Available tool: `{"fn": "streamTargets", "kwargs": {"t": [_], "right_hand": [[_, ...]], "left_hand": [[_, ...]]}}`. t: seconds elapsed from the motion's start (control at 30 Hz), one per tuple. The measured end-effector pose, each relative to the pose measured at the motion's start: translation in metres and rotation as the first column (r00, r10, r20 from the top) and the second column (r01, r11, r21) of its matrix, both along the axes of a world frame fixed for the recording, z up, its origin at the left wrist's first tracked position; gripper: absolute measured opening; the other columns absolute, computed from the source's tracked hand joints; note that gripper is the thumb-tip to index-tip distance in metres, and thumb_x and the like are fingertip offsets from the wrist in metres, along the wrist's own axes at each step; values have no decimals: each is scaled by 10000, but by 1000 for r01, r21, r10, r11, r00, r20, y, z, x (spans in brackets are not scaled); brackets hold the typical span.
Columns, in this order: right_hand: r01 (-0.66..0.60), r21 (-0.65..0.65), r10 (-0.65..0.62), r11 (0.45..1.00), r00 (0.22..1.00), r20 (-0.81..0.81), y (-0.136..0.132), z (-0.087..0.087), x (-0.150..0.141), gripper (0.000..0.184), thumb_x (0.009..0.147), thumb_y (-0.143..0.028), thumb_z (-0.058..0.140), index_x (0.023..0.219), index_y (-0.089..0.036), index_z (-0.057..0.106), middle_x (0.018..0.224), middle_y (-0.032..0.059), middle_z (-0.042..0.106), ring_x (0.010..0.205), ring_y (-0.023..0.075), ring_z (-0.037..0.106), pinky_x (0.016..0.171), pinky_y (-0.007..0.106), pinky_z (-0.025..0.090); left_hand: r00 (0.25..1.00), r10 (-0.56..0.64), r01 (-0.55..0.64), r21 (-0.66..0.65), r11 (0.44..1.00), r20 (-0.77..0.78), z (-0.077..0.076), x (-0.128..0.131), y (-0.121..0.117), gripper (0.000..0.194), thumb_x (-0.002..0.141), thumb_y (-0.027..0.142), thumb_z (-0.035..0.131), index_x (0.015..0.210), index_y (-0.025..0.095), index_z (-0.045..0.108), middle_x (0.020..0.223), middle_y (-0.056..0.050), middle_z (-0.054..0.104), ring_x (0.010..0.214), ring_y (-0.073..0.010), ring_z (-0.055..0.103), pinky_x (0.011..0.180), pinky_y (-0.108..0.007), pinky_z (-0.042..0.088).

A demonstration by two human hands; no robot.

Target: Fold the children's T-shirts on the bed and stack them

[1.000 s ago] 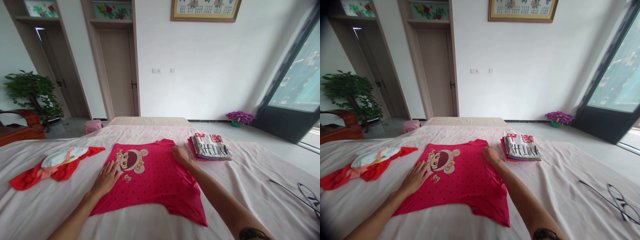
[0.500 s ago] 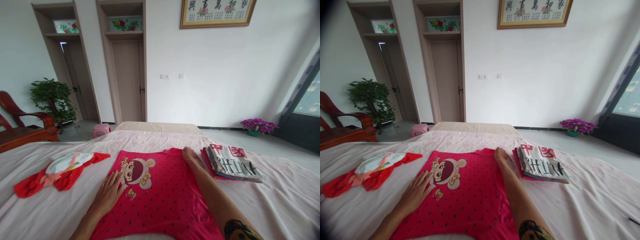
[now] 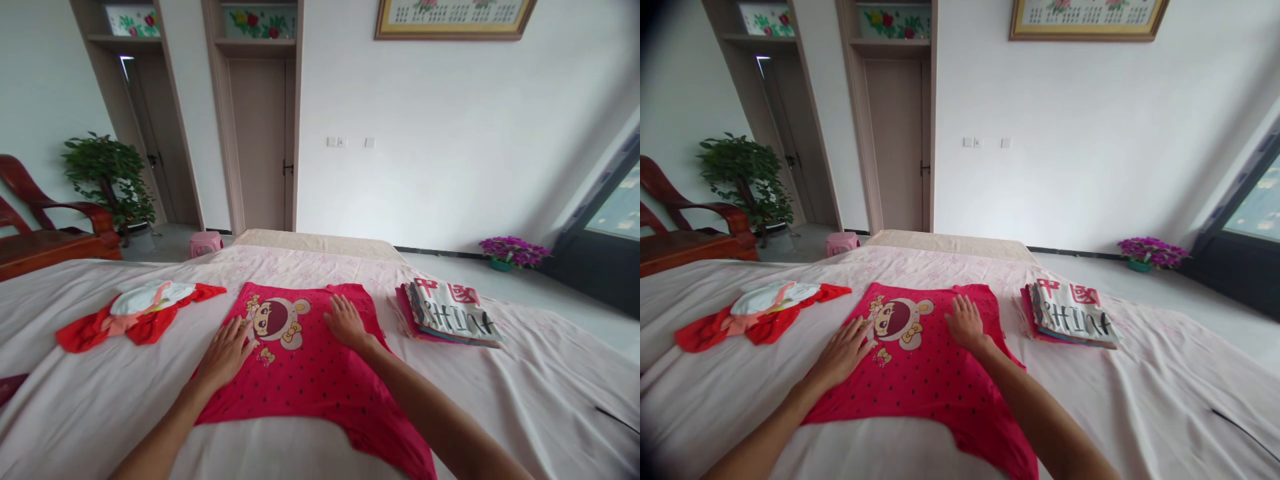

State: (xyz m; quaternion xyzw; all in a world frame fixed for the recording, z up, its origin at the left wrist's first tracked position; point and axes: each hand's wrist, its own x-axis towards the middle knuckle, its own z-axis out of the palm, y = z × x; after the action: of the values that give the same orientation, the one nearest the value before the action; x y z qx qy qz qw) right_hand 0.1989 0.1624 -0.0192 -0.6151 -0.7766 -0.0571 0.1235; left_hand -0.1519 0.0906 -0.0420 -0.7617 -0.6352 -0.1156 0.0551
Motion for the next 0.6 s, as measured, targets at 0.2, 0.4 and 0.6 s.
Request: {"fn": "streamTargets", "kwargs": {"t": [0.2, 0.4, 0.6], "right_hand": [[-97, -122, 104, 988, 993, 52, -60, -14, 17, 673, 993, -542, 227, 1544, -159, 266, 1600, 89, 218, 1479, 264, 185, 1200, 468, 142], [81, -126, -63, 989, 988, 140, -77, -1, 94, 610, 1005, -449, 267, 1536, -149, 285, 1590, 98, 246, 1478, 263, 188, 1194, 506, 125], [32, -28, -28, 999, 991, 132, -128, 10, 76, 610, 1005, -474, 263, 1535, -172, 289, 1593, 90, 248, 1484, 248, 164, 1201, 492, 92]], "left_hand": [[998, -59, 60, -42, 997, 10, 3, -9, -15, 639, 959, 546, 314, 1509, 222, 355, 1582, -140, 301, 1468, -281, 256, 1163, -476, 233], [999, -26, 25, -51, 998, -19, 0, -38, -40, 598, 961, 494, 334, 1510, 257, 351, 1592, -113, 288, 1467, -289, 255, 1155, -487, 227], [992, 70, -76, -63, 995, -102, 20, -22, -57, 583, 959, 466, 331, 1473, 209, 428, 1552, -134, 369, 1443, -336, 290, 1147, -523, 209]]}}
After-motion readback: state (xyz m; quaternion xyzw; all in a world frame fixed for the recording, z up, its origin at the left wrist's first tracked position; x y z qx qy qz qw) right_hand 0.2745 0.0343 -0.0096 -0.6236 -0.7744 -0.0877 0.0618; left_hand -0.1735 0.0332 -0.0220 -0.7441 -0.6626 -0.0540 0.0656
